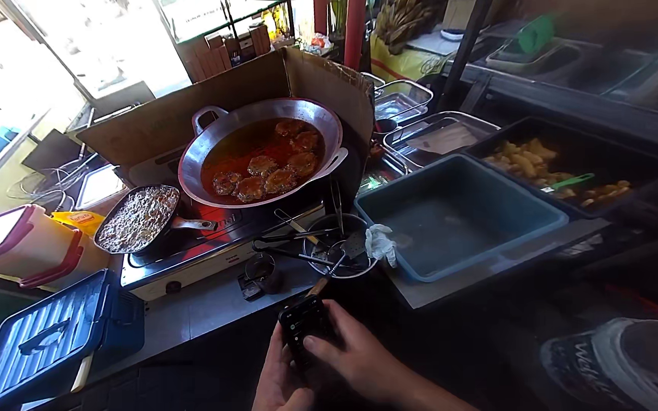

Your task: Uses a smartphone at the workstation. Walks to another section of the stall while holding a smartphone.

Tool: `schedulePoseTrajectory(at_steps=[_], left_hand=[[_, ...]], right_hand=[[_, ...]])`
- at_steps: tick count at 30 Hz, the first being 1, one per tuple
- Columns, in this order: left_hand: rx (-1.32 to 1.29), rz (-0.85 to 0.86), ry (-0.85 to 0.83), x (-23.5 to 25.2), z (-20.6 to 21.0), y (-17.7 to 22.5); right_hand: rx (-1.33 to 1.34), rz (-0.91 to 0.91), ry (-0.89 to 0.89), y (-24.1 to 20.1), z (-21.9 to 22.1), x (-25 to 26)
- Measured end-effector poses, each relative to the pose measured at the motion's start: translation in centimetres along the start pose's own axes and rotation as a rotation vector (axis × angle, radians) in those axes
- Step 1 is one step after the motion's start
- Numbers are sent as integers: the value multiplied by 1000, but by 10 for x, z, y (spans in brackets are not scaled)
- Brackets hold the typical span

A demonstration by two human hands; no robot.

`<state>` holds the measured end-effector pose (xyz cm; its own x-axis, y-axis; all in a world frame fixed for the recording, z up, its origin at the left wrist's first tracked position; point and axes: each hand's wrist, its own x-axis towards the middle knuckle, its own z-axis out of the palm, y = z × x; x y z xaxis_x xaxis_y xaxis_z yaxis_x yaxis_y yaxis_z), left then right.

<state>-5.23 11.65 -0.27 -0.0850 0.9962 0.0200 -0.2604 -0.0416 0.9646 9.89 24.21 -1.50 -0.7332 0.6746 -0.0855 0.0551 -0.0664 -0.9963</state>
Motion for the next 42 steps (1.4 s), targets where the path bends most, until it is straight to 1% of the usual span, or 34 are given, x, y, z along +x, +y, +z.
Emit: schedulePoseTrajectory(at_steps=[9,20,25,29,37,42], left_hand=[[14,6,-65,4,3,-3],[-39,-5,-56,-1,-1,-3],[-61,4,-56,-1,-2,-3],[-86,12,-55,-1,-2,-2],[-96,9,-55,0,-2,-4],[-88,3,-47,2,-1,-3]], right_hand=[[-57,24,79,0,1,1],[128,-34,-8,7,-1,-1],[114,-65,-18,8,-2,0],[158,-102,-39,9,-3,0],[149,-44,-30,6,-4,1],[165,-66,-40,5,-8,1]])
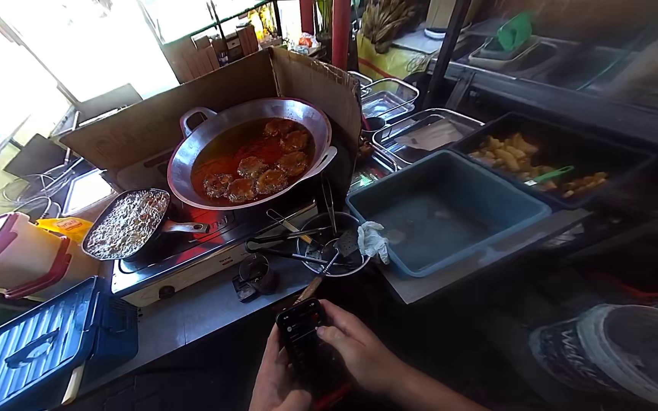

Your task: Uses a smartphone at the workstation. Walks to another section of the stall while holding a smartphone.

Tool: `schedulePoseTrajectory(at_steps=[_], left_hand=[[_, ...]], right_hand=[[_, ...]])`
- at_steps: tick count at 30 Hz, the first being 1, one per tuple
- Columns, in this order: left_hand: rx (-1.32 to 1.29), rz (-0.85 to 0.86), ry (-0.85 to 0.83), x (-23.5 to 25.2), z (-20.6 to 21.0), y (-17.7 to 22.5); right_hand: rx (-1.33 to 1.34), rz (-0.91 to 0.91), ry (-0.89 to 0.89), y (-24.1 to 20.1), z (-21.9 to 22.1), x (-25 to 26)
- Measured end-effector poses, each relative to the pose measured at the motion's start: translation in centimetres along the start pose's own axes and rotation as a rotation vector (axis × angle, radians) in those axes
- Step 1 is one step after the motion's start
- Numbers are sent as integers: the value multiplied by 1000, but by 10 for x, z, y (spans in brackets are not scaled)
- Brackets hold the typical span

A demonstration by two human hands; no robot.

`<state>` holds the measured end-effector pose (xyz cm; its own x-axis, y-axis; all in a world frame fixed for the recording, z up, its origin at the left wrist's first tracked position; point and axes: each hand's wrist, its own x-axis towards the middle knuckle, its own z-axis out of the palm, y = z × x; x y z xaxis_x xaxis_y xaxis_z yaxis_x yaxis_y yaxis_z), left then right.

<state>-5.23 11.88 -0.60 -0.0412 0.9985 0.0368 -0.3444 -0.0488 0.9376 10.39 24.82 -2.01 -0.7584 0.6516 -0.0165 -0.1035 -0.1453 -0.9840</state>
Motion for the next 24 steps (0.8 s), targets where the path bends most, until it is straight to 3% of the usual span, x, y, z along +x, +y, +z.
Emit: schedulePoseTrajectory(at_steps=[6,14,24], left_hand=[[-56,15,-14,3,-3,-4],[-60,24,51,8,-9,-4],[-61,21,36,16,-10,-2]], right_hand=[[-1,-29,-31,5,-8,-4],[-85,52,-325,10,-21,-21],[-88,29,-317,6,-24,-22]])
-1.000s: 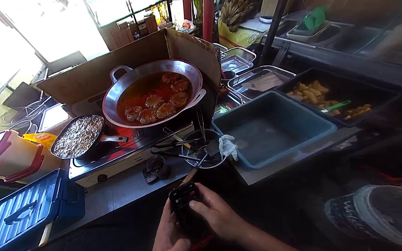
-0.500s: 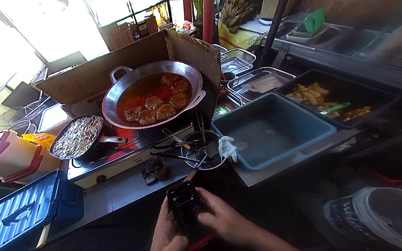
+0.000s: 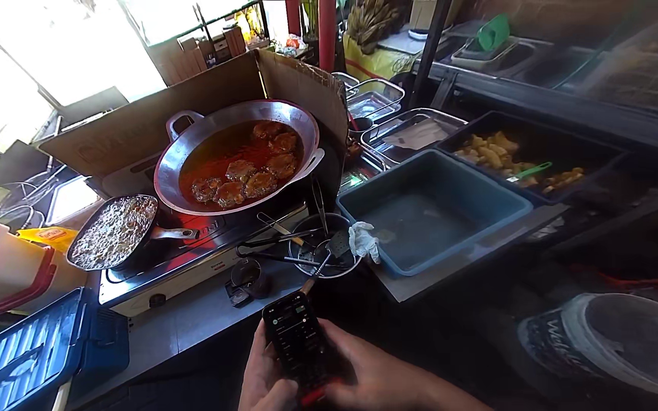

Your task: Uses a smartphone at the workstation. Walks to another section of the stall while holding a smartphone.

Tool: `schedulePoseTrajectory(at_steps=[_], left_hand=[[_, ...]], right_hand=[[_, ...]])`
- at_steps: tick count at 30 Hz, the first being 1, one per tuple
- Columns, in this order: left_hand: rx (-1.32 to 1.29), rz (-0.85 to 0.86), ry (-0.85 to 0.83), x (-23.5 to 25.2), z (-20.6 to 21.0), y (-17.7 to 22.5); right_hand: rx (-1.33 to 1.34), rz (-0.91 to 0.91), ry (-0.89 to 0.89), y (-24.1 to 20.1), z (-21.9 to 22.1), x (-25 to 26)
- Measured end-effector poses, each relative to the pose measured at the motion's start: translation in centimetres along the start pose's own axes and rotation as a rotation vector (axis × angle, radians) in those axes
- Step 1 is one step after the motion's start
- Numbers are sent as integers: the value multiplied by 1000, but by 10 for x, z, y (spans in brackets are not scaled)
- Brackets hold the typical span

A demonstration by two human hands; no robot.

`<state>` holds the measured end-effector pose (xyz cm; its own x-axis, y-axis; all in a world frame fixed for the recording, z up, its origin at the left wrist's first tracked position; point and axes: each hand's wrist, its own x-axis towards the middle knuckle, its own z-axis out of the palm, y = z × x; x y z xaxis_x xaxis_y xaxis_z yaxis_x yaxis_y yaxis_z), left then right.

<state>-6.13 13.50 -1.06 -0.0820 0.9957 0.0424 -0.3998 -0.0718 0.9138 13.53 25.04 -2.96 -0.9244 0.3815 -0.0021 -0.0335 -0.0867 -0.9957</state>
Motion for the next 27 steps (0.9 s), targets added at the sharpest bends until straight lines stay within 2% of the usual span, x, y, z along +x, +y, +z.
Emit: schedulePoseTrajectory(at_steps=[27], left_hand=[[-23,34,7,2,-12,3]], right_hand=[[-37,26,-1,-1,5,14]])
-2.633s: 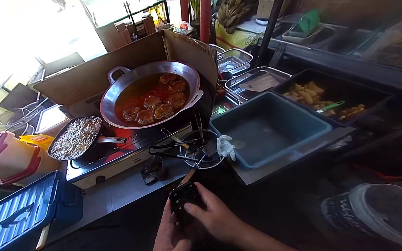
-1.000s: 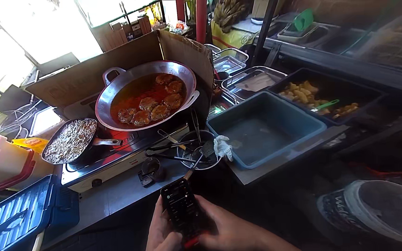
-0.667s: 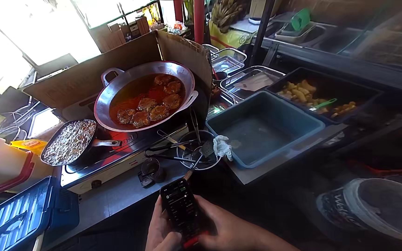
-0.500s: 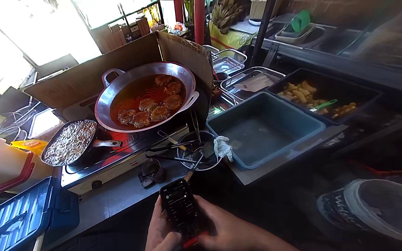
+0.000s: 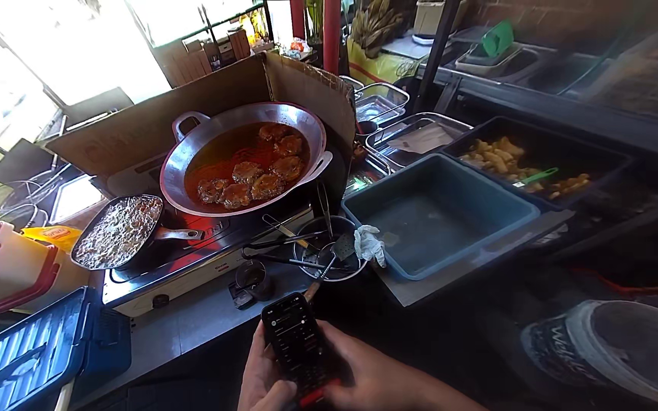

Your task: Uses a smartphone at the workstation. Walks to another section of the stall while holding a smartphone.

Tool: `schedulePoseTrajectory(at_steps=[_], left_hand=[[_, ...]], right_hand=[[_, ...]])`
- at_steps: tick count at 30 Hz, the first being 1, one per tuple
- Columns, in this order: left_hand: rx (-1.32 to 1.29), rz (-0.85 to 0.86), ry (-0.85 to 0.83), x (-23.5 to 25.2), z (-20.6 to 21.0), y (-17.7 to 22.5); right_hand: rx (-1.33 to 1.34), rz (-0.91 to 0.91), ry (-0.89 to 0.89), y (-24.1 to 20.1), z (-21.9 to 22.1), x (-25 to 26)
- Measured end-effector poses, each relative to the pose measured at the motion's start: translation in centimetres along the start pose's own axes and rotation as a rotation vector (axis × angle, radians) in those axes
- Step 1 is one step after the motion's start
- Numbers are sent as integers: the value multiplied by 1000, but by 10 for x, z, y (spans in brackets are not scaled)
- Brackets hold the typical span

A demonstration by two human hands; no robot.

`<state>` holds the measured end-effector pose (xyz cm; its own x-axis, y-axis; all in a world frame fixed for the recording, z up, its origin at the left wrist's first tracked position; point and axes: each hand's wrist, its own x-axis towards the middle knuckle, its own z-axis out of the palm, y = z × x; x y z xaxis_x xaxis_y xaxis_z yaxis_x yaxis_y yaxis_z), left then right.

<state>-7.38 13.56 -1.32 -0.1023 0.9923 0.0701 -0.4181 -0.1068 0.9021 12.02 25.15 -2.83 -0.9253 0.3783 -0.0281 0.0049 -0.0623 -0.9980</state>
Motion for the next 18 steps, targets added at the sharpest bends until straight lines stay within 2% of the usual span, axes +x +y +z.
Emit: schedulePoseTrajectory(at_steps=[18], left_hand=[[15,10,-8,6,-2,-2]], right_hand=[[-41,8,26,-5,-3,1]])
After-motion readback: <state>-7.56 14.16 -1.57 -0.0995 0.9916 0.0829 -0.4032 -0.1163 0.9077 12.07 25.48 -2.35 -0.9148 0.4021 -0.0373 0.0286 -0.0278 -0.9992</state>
